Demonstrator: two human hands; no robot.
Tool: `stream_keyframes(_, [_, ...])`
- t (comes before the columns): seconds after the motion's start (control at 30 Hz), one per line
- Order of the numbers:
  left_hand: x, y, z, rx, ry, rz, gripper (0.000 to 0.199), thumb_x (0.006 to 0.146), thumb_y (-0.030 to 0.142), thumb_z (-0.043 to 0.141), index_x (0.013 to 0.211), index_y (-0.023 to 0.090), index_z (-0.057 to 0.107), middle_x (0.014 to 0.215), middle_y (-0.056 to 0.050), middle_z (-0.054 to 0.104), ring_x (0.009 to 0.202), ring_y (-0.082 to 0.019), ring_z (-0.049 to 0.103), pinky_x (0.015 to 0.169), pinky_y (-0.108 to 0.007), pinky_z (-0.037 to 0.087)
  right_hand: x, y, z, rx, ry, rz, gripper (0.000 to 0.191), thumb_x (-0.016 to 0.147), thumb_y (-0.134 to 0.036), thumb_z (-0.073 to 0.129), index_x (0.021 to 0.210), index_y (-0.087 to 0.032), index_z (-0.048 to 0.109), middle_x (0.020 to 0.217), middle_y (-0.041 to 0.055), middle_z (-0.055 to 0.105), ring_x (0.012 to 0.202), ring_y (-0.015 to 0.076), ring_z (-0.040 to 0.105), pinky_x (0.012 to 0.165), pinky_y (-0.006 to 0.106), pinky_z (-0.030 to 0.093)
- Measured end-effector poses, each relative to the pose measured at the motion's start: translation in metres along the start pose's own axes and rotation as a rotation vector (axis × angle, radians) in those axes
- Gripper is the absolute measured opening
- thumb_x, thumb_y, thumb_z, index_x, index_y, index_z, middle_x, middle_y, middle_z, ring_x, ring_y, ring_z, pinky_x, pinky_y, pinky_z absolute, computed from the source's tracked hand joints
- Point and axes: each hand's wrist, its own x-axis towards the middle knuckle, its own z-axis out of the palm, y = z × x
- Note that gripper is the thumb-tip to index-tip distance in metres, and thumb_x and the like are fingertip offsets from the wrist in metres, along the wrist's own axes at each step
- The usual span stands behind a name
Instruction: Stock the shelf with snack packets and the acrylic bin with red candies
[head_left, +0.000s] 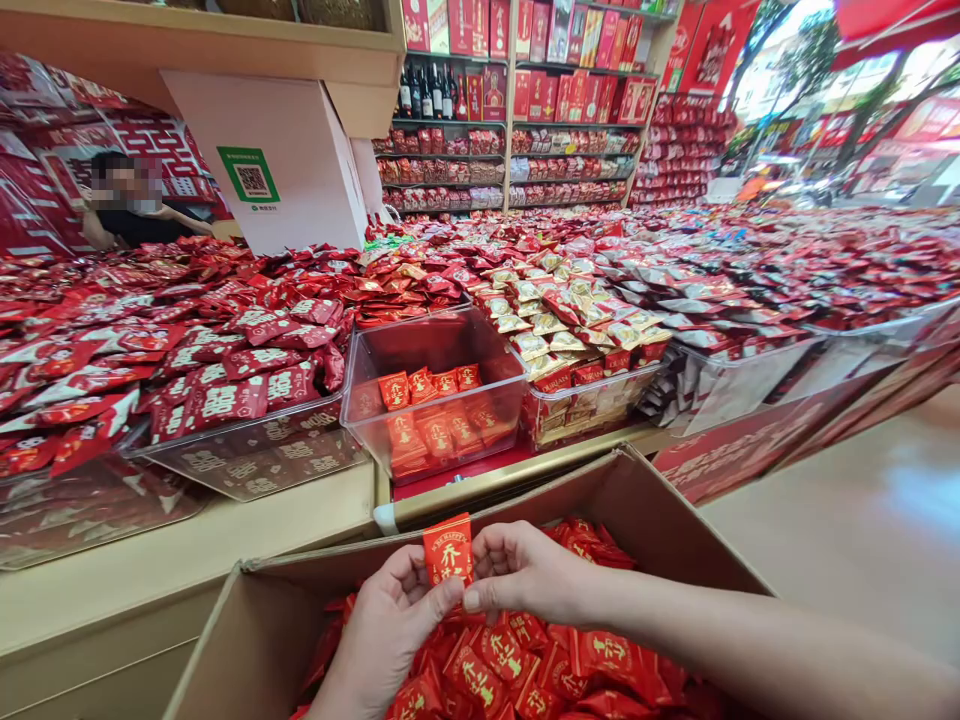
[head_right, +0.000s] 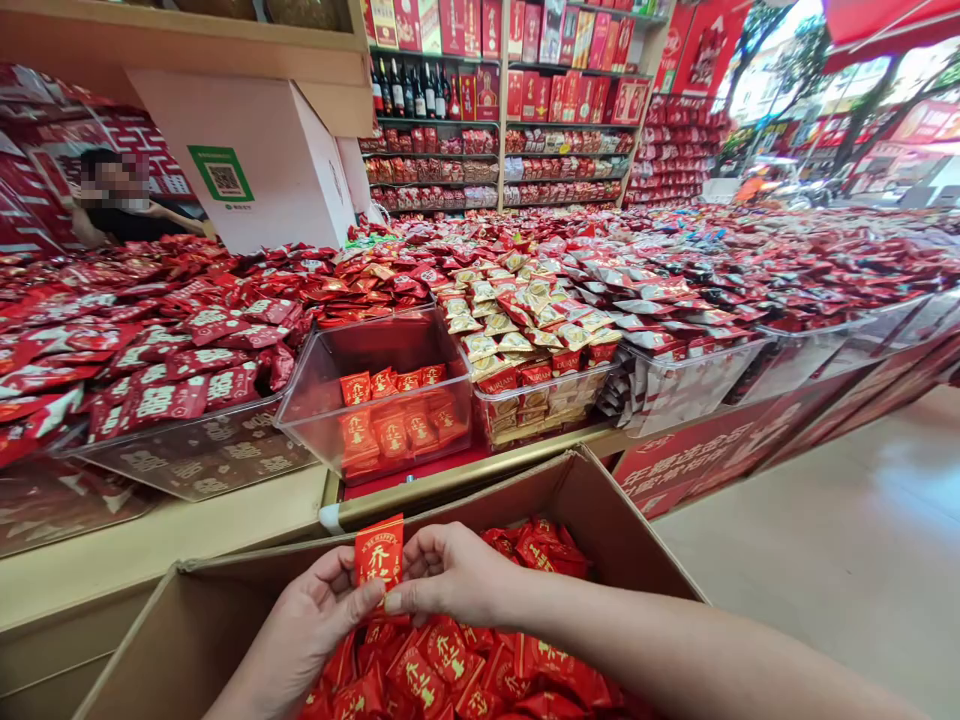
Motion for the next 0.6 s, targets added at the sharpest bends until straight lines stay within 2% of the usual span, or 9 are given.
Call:
stream_keyframes(0.1, [0.0, -0.001, 0.0, -0.009, 0.023, 0.02, 0.031, 0.052, 0.032, 0.075, 0.074, 0.016, 0.06, 0.076, -0.003, 0.069, 0.076, -0.02, 0.062, 0.074, -0.029, 0.047, 0.004, 0.006, -0.002, -0.042, 0.04, -0.02, 0.04, 0.055, -0.041, 0.072, 0.073, -0.011, 0.053, 0.06, -0.0025, 0.055, 0.05, 0.0064, 0.049, 0.052, 0.022, 0.043])
stream_keyframes(0.17, [0.001, -0.003, 0.0, -0.038, 0.044, 0.028, 0.036, 0.053, 0.035, 0.074, 0.079, 0.017, 0.059, 0.078, -0.004, 0.069, 0.076, -0.019, 0.062, 0.074, -0.03, 0.047, 0.005, 0.009, -0.002, -0.05, 0.079, -0.042, 0.042, 0.057, -0.043, 0.07, 0.078, -0.012, 0.05, 0.061, -0.003, 0.053, 0.051, 0.0068, 0.049, 0.051, 0.022, 0.043])
stream_keyframes(0.27, [0.003, -0.006, 0.0, -0.08, 0.082, 0.001, 0.039, 0.052, 0.037, 0.075, 0.08, 0.016, 0.057, 0.076, -0.003, 0.068, 0.074, -0.018, 0.062, 0.073, -0.031, 0.046, 0.001, 0.011, 0.0, -0.184, 0.136, -0.149, 0.048, 0.056, -0.041, 0.072, 0.084, -0.016, 0.042, 0.073, -0.0011, 0.054, 0.06, 0.0083, 0.05, 0.055, 0.022, 0.044])
stream_keyframes(0.3, [0.003, -0.007, 0.0, -0.093, 0.087, -0.022, 0.039, 0.051, 0.037, 0.076, 0.078, 0.017, 0.056, 0.073, -0.002, 0.067, 0.071, -0.017, 0.061, 0.071, -0.029, 0.046, -0.001, 0.011, 0.001, -0.316, 0.163, -0.228, 0.05, 0.054, -0.04, 0.074, 0.084, -0.017, 0.04, 0.083, 0.0018, 0.055, 0.068, 0.0098, 0.051, 0.058, 0.023, 0.044])
stream_keyframes(0.37, [0.003, -0.009, -0.001, -0.126, 0.072, -0.096, 0.037, 0.05, 0.036, 0.076, 0.074, 0.017, 0.054, 0.067, 0.0, 0.065, 0.063, -0.015, 0.059, 0.059, -0.026, 0.045, -0.006, 0.008, 0.004, -0.721, 0.191, -0.442, 0.048, 0.056, -0.04, 0.073, 0.084, -0.017, 0.042, 0.103, 0.0086, 0.051, 0.085, 0.0148, 0.05, 0.068, 0.027, 0.045])
stream_keyframes(0.43, [0.002, -0.009, -0.001, -0.148, 0.039, -0.175, 0.036, 0.049, 0.035, 0.077, 0.07, 0.017, 0.053, 0.06, 0.002, 0.062, 0.054, -0.012, 0.055, 0.049, -0.021, 0.04, -0.01, 0.004, 0.005, -1.18, 0.142, -0.668, 0.034, 0.068, -0.038, 0.065, 0.084, -0.015, 0.046, 0.111, 0.0105, 0.049, 0.093, 0.018, 0.047, 0.075, 0.031, 0.043])
stream_keyframes(0.5, [0.0, -0.006, -0.002, -0.174, 0.02, -0.219, 0.035, 0.05, 0.038, 0.075, 0.068, 0.017, 0.054, 0.052, 0.005, 0.056, 0.049, -0.01, 0.05, 0.046, -0.019, 0.036, -0.012, -0.002, 0.006, -1.518, 0.08, -0.822, 0.015, 0.079, -0.028, 0.052, 0.084, -0.014, 0.049, 0.105, 0.0091, 0.055, 0.085, 0.0167, 0.049, 0.072, 0.031, 0.043])
stream_keyframes(0.6, [-0.006, 0.004, -0.004, -0.261, 0.007, -0.248, 0.034, 0.06, 0.047, 0.066, 0.075, 0.018, 0.057, 0.055, 0.004, 0.057, 0.052, -0.01, 0.051, 0.049, -0.02, 0.037, -0.016, -0.021, 0.008, -1.668, 0.105, -0.996, 0.012, 0.081, -0.024, 0.045, 0.081, -0.013, 0.051, 0.1, 0.0082, 0.059, 0.072, 0.0141, 0.051, 0.063, 0.027, 0.042])
